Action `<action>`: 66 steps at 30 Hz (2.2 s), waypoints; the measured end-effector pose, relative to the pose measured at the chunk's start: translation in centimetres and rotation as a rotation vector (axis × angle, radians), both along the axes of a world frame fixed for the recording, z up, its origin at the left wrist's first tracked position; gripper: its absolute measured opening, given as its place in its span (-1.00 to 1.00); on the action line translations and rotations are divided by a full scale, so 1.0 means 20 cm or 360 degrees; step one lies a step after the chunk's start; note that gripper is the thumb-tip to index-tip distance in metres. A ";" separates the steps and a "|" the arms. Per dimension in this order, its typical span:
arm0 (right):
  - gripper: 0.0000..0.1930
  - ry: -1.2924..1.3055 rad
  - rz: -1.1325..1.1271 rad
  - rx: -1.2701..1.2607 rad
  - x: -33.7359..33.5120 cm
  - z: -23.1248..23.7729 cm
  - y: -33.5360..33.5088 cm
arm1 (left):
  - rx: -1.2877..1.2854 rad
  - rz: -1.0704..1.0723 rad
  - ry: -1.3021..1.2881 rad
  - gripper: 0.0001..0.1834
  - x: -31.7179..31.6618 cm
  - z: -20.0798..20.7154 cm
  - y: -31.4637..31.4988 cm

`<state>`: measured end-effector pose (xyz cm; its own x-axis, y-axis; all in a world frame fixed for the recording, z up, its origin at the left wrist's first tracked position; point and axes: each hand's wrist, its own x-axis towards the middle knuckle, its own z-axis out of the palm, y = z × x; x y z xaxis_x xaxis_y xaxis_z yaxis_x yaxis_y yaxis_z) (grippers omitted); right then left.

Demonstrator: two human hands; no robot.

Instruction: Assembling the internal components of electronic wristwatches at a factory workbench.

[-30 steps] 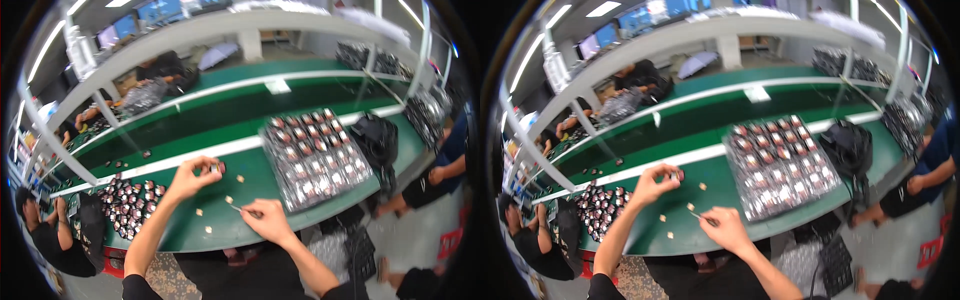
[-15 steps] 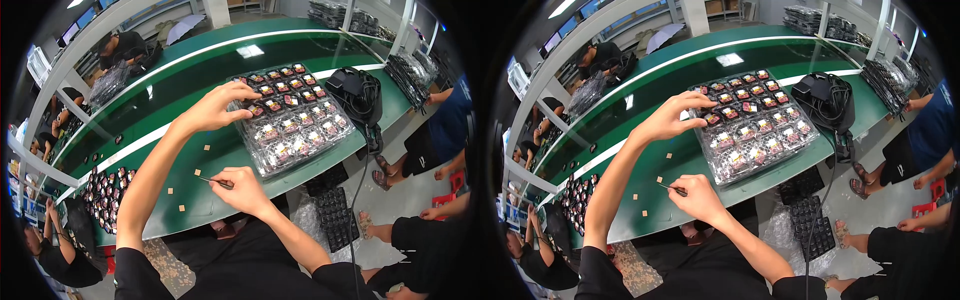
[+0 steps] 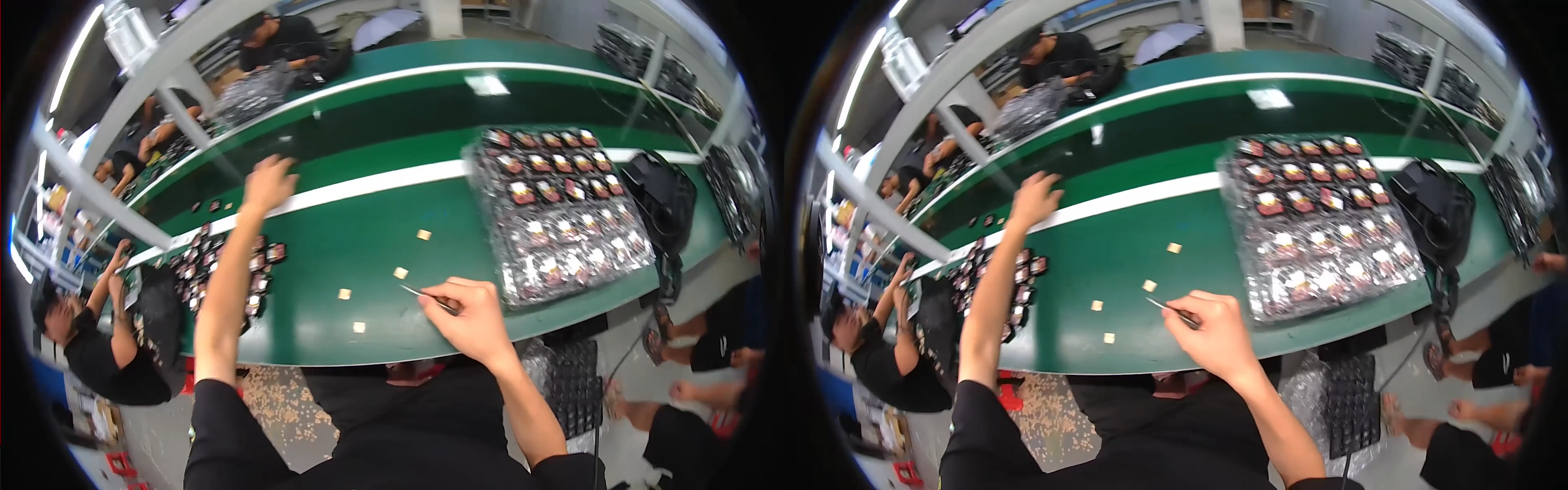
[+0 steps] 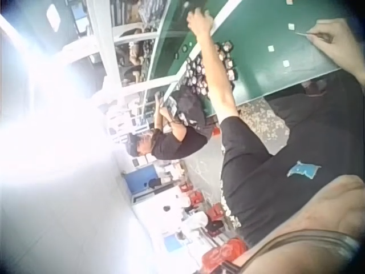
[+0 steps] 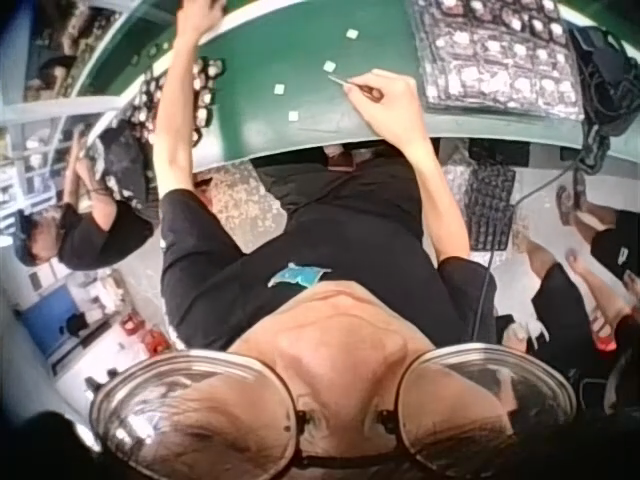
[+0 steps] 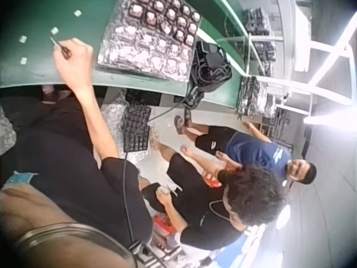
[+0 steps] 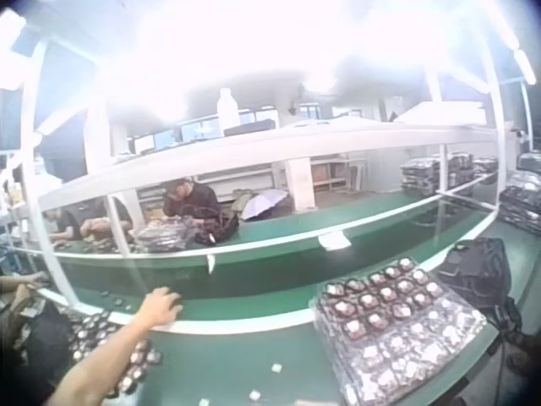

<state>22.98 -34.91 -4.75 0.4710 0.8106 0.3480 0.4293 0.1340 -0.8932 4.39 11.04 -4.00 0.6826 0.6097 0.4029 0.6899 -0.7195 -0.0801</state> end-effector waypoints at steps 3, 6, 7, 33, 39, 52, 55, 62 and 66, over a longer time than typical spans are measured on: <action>-0.85 -0.0012 0.0001 0.0095 0.02 -0.10 0.02 | -0.0225 0.0009 -0.0043 -0.60 -0.17 -0.09 0.15; -0.85 -0.0005 0.0104 0.0131 -0.01 -0.08 0.07 | -0.0102 -0.0390 -0.0231 -0.70 -0.48 -0.12 0.34; -0.85 0.0006 0.0120 0.0131 -0.02 -0.06 0.08 | -0.0167 -0.0382 -0.0236 -0.69 -0.58 -0.11 0.39; -0.85 0.0033 -0.0166 -0.0226 -0.02 -0.02 0.06 | -0.0970 -0.1079 -0.0316 -0.35 -0.09 0.04 -1.01; -0.85 0.0075 -0.0148 -0.0248 0.00 -0.03 0.05 | -0.1033 -0.1208 -0.0276 -0.42 -0.07 0.03 -1.02; -0.93 0.0002 0.0092 -0.0360 0.01 0.00 0.14 | -0.1215 -0.1357 -0.0341 -0.42 -0.03 -0.04 -1.08; -0.94 -0.0176 0.0151 -0.0315 0.00 0.01 0.18 | -0.1228 -0.1311 -0.0346 -0.41 -0.03 -0.04 -1.08; -0.94 -0.0141 0.0070 -0.0221 -0.03 -0.02 0.22 | -0.1234 -0.1344 -0.0325 -0.40 -0.03 -0.04 -1.07; -0.91 -0.0212 0.0128 -0.0266 -0.02 0.01 0.21 | -0.1226 -0.1335 -0.0303 -0.39 -0.03 -0.03 -1.06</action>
<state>22.68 -30.70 -4.64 0.3612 0.8954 0.2605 0.5388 0.0276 -0.8420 3.79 -10.18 -4.65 0.9576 0.1222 0.2611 -0.0744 -0.7703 0.6333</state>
